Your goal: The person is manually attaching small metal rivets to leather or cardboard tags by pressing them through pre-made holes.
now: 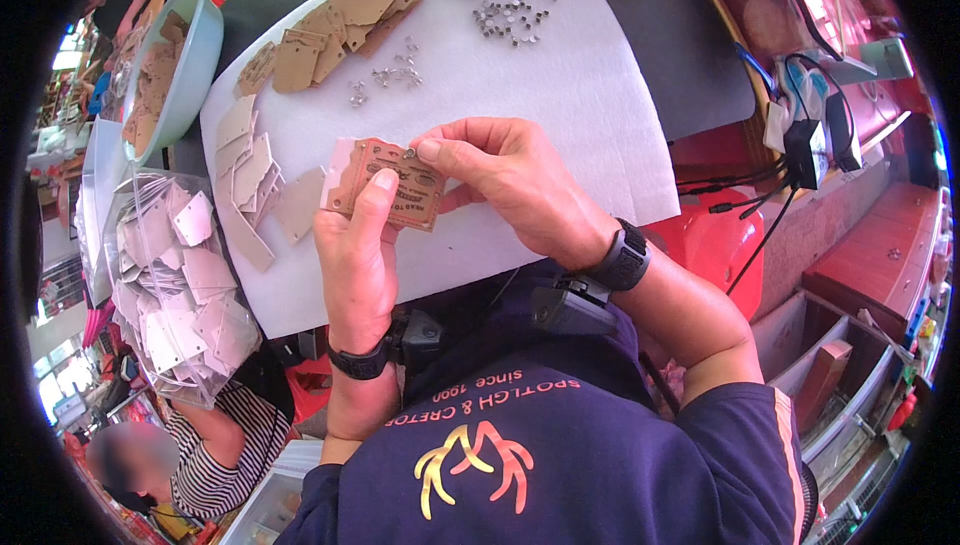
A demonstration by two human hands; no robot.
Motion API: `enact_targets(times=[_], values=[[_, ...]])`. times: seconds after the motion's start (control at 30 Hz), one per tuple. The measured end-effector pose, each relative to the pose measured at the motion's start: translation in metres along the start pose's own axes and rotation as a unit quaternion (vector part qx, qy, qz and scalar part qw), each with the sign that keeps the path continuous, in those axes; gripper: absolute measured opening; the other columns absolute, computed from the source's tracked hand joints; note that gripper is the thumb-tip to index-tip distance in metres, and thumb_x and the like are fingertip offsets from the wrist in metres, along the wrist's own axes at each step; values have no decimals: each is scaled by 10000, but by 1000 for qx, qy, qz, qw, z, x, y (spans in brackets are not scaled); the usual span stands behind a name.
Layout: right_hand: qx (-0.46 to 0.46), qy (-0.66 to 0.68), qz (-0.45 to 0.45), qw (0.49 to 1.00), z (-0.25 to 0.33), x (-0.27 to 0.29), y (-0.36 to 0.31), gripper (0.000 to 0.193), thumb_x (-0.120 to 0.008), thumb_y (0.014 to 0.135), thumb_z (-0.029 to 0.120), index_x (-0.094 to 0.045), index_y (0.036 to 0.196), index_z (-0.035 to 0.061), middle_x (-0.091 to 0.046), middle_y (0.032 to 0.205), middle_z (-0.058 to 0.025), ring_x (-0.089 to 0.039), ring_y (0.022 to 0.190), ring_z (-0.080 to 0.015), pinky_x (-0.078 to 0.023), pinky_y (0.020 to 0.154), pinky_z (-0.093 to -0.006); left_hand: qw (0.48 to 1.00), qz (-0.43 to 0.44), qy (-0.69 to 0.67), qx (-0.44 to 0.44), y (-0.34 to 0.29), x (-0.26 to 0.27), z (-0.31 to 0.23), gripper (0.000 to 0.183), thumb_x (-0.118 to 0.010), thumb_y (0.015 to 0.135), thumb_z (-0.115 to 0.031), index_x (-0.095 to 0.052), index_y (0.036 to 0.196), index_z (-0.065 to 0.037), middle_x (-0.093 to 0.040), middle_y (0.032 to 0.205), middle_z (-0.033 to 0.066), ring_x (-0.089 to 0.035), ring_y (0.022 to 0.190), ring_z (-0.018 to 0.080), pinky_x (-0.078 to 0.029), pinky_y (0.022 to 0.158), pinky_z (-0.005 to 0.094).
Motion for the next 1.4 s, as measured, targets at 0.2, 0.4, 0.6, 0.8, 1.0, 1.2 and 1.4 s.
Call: enact_targets(times=[0.2, 0.4, 0.6, 0.8, 1.0, 1.2, 1.4], values=[[-3, 16, -7, 1000, 2, 1, -2, 324, -649, 933, 261, -671, 1086, -23, -675, 1019, -63, -633, 925, -118, -543, 777, -281, 1000, -5, -12, 3, 1, -2, 0, 264, -594, 943, -149, -588, 1169, -14, -644, 1041, 47, -615, 923, 109, -501, 809, 285], [28, -29, -31, 999, 4, 1, -2, 292, -671, 913, 241, -677, 1049, -18, -681, 979, -55, -636, 869, -112, -538, 759, -275, 1000, -6, -24, 4, 1, -5, -3, 238, -605, 944, -107, -620, 1141, 26, -653, 1016, 43, -592, 895, 75, -481, 794, 241], [159, -190, -103, 963, 4, 2, -4, 188, -688, 879, 161, -678, 959, -9, -691, 914, -62, -634, 790, -109, -526, 705, -272, 1000, -4, 19, -12, 0, -3, 1, 272, -602, 944, -152, -599, 1170, -2, -647, 1032, 49, -616, 897, 104, -506, 789, 275], [351, -316, -119, 874, 13, -4, -9, 98, -700, 822, 52, -668, 899, 1, -668, 854, -101, -658, 752, -190, -534, 690, -296, 1000, -18, 4, -8, 1, -5, 2, 236, -599, 949, -116, -625, 1124, 40, -647, 973, 34, -582, 842, 62, -488, 733, 229], [412, -379, -125, 819, 17, -8, -11, 97, -712, 780, 19, -657, 860, 19, -652, 873, -99, -658, 757, -236, -534, 651, -330, 1000, -16, 22, -5, 0, -2, 5, 226, -591, 955, -118, -627, 1109, 45, -648, 949, 32, -586, 822, 62, -495, 712, 234], [495, -461, -117, 727, 22, -15, -17, 148, -734, 741, 17, -653, 862, 44, -642, 882, -89, -638, 756, -266, -525, 632, -352, 999, 0, 40, -9, 1, -2, 3, 234, -555, 959, -91, -569, 1172, 5, -643, 975, 42, -621, 807, 94, -528, 695, 257], [446, -426, -105, 780, 20, -15, -15, 133, -731, 758, 25, -655, 866, 42, -651, 904, -91, -643, 769, -253, -529, 660, -337, 999, -16, 31, -22, 0, -4, 0, 217, -585, 957, -122, -634, 1091, 41, -663, 923, 32, -602, 796, 69, -505, 693, 235]])
Point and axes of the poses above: each hand's wrist, its own y-axis towards the middle knuckle, its own x-axis out of the back of the hand, z = x × y, the point moved 5 cm from there along y, towards the middle knuckle
